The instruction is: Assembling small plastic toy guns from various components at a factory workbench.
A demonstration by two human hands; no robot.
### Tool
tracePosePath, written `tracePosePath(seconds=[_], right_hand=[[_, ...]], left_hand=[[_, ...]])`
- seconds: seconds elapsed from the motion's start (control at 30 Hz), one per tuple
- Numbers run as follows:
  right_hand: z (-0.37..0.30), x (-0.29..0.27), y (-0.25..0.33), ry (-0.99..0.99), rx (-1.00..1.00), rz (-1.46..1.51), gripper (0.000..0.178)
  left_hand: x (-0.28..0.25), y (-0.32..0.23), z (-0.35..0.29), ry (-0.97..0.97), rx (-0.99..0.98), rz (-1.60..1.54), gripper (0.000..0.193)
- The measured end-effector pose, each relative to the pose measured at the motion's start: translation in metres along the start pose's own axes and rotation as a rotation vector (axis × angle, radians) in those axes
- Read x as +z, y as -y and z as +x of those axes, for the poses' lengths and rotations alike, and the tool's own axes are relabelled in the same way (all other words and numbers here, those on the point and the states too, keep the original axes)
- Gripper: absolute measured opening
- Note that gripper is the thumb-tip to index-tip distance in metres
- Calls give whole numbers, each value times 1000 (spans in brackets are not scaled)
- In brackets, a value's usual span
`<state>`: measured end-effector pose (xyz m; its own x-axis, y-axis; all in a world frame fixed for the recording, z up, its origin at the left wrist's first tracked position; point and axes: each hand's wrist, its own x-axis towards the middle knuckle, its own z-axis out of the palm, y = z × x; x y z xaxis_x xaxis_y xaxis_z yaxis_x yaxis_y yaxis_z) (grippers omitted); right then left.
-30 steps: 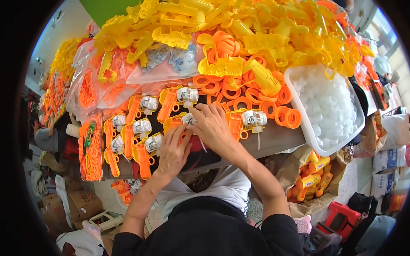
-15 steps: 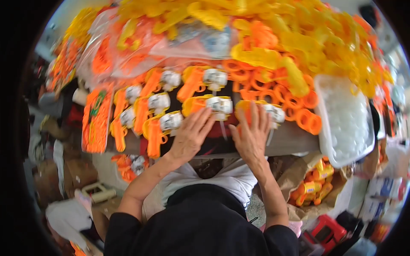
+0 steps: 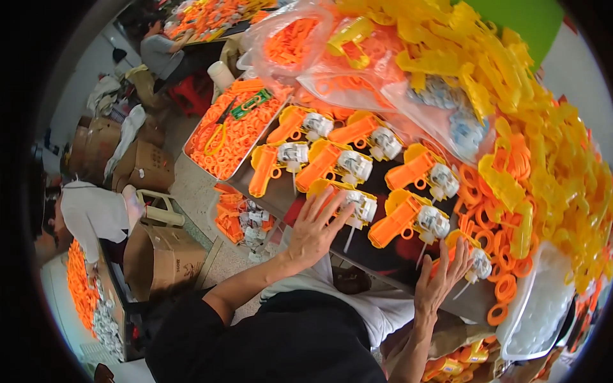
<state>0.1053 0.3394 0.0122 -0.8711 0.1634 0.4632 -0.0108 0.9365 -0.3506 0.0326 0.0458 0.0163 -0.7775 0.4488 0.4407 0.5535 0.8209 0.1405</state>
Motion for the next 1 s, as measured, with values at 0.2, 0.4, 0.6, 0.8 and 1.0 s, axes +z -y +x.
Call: tracePosePath(seconds=[0.2, 0.4, 0.6, 0.8, 1.0], right_hand=[[-17, -3, -4, -46, 61, -54, 45], [-5, 5, 10, -205, 32, 77, 31], [-40, -29, -11, -519, 129, -99, 23], [-82, -58, -59, -682, 717, -247, 57], [-71, -66, -90, -490, 767, -156, 63]], left_hand=[[3, -10, 9, -31, 3, -151, 56], [-14, -7, 4, -140, -73, -320, 36], [-3, -57, 16, -138, 251, -594, 34], [21, -136, 44, 106, 553, -712, 41], [51, -176, 68, 159, 625, -486, 72]])
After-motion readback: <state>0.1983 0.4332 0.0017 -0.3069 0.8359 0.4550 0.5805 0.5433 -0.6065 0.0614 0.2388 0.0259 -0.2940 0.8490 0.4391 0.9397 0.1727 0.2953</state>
